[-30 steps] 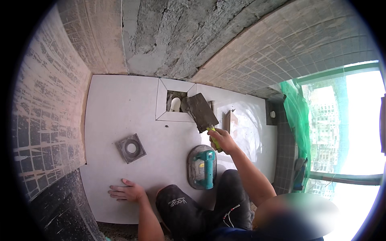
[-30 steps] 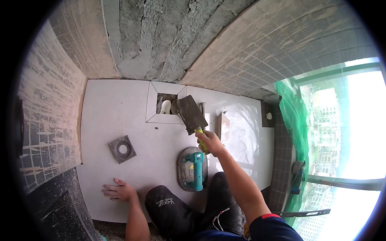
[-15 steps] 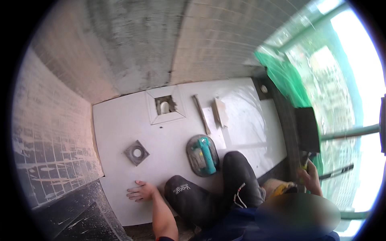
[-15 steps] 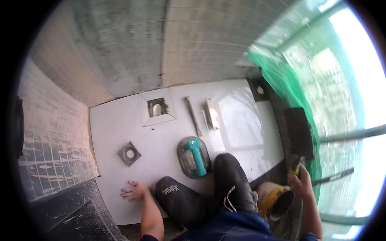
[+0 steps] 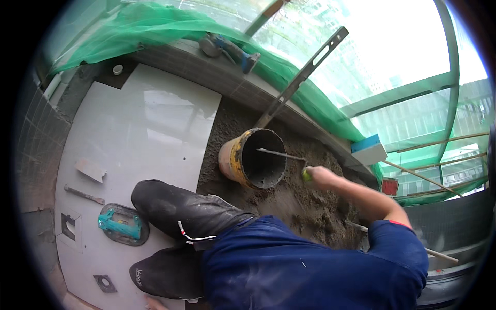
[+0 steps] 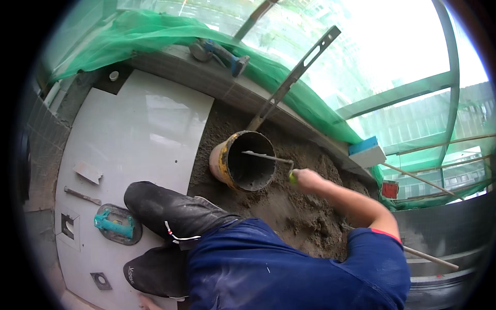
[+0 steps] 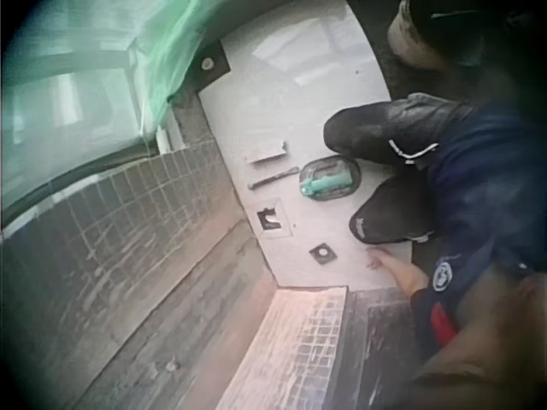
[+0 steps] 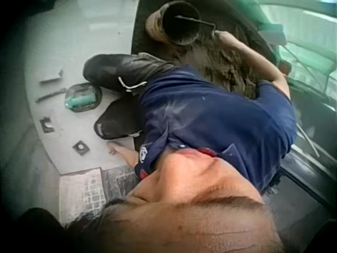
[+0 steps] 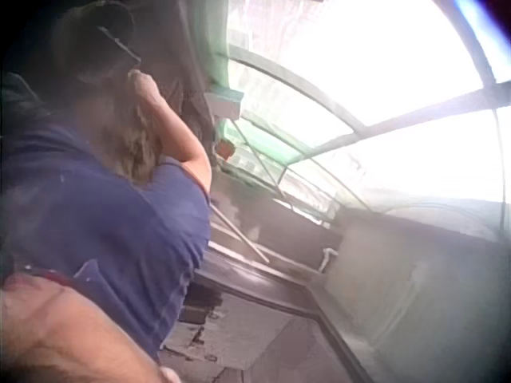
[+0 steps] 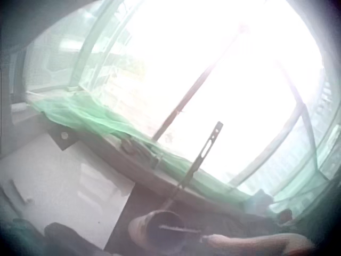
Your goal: The person applies mortar around a floor drain with a trowel, positions a drain cover, and places surrounding tile segments, securing them with a hammer.
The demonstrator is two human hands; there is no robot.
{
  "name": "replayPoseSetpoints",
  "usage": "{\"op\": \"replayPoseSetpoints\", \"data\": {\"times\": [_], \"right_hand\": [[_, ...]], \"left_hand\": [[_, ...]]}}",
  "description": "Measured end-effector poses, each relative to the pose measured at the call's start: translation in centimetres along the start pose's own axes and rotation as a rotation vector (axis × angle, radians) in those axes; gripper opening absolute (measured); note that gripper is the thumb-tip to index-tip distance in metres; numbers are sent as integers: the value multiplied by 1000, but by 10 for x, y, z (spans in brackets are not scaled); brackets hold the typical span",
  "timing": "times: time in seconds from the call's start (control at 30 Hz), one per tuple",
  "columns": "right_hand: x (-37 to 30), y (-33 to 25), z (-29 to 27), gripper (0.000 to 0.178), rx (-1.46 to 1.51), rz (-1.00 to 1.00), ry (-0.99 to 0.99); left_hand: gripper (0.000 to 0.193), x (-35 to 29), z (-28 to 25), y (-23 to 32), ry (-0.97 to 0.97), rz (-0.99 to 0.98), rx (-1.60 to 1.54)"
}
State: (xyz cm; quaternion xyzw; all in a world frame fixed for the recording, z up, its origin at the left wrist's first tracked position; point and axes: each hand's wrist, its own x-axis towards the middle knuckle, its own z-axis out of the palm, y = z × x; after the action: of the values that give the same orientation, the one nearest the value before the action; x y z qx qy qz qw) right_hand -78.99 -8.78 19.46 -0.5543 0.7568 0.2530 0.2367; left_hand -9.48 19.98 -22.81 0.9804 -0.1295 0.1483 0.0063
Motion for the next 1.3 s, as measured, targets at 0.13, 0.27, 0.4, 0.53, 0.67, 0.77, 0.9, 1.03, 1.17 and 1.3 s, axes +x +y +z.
{"op": "replayPoseSetpoints", "data": {"times": [0.13, 0.27, 0.4, 0.53, 0.67, 0.77, 0.9, 1.03, 1.17, 1.3], "right_hand": [[-13, 29, 141, 36, 4, 115, 99], [-27, 58, 186, 35, -81, 224, 105], [-52, 120, 169, 38, -55, 182, 86], [-51, 126, 107, 50, 48, -24, 131], [19, 3, -8, 44, 56, -119, -150], [87, -43, -33, 23, -355, -428, -215], [166, -85, -6, 20, -380, -302, -114], [179, -144, 38, 25, -585, -250, -147], [165, -154, 31, 23, -639, -417, -94], [157, -155, 49, 23, -591, -510, -118]], "left_hand": [[54, -3, -28, 14, -27, 2, 9], [54, 26, -47, 32, 7, -7, -17], [54, 46, -55, 47, -6, 9, -89], [50, 79, -65, 63, -112, -6, -319], [46, 155, -102, 109, -137, 115, -713], [32, 105, -153, 246, -257, 555, -731], [32, -61, -313, 421, -1172, 880, -1003], [83, -189, -340, 461, -1601, 1147, -606], [91, -243, -323, 454, -1348, 1252, -694], [88, -254, -321, 453, -1573, 1105, -780]]}}
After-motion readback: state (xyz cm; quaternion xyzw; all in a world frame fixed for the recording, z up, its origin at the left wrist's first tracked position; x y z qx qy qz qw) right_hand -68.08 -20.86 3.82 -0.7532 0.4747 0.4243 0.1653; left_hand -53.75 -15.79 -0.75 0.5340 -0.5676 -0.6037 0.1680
